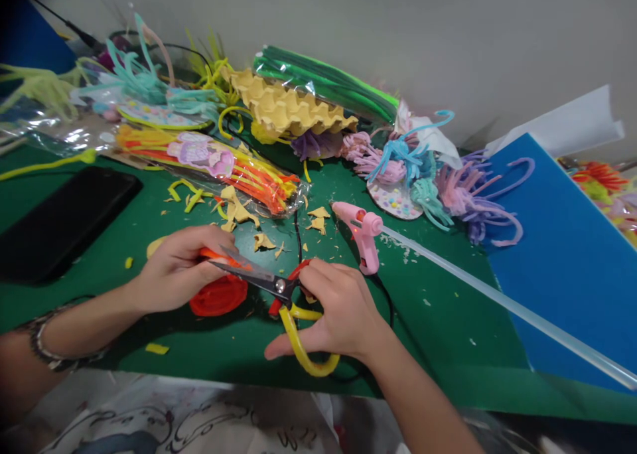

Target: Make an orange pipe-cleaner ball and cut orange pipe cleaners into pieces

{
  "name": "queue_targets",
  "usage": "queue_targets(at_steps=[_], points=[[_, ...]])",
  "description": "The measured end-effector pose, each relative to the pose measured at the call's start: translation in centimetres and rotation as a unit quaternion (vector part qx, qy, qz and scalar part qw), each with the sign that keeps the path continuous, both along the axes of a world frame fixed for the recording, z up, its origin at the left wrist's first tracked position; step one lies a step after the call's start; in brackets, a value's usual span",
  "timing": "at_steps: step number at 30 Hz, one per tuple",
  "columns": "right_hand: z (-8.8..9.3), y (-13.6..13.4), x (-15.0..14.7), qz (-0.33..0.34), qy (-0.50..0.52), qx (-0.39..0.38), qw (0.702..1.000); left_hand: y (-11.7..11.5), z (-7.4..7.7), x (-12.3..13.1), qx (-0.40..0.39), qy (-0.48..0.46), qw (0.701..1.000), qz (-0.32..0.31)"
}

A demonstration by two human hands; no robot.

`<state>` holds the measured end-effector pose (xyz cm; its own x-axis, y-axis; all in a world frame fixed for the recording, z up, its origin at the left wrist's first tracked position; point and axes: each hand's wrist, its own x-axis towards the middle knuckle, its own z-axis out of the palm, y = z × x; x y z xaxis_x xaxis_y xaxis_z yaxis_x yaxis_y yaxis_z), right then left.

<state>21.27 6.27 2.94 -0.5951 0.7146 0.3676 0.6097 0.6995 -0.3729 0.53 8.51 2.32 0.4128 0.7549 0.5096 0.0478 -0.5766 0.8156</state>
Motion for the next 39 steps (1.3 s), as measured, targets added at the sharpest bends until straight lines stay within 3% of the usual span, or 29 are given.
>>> queue_targets(at_steps=[9,16,25,39], points=[[-0.15,-0.02,0.06,0.004,0.007,0.020,1.000,-0.09,0.06,-0.07,0.019,0.017,1.000,0.013],[-0.38,0.17,-0.10,-0.012,-0.061,0.004,0.998,-0.02,-0.27,-0.15,0.020,0.013,0.999,0.023],[-0.77,-0.01,-0.23,-0.002,-0.017,0.006,1.000,0.12,-0.64,-0.07,0.026,-0.023,0.999,-0.004],[-0.68,0.14,-0.23,0.005,0.002,0.013,1.000,0.09,-0.43,0.06,0.012,-0.020,1.000,0.008]])
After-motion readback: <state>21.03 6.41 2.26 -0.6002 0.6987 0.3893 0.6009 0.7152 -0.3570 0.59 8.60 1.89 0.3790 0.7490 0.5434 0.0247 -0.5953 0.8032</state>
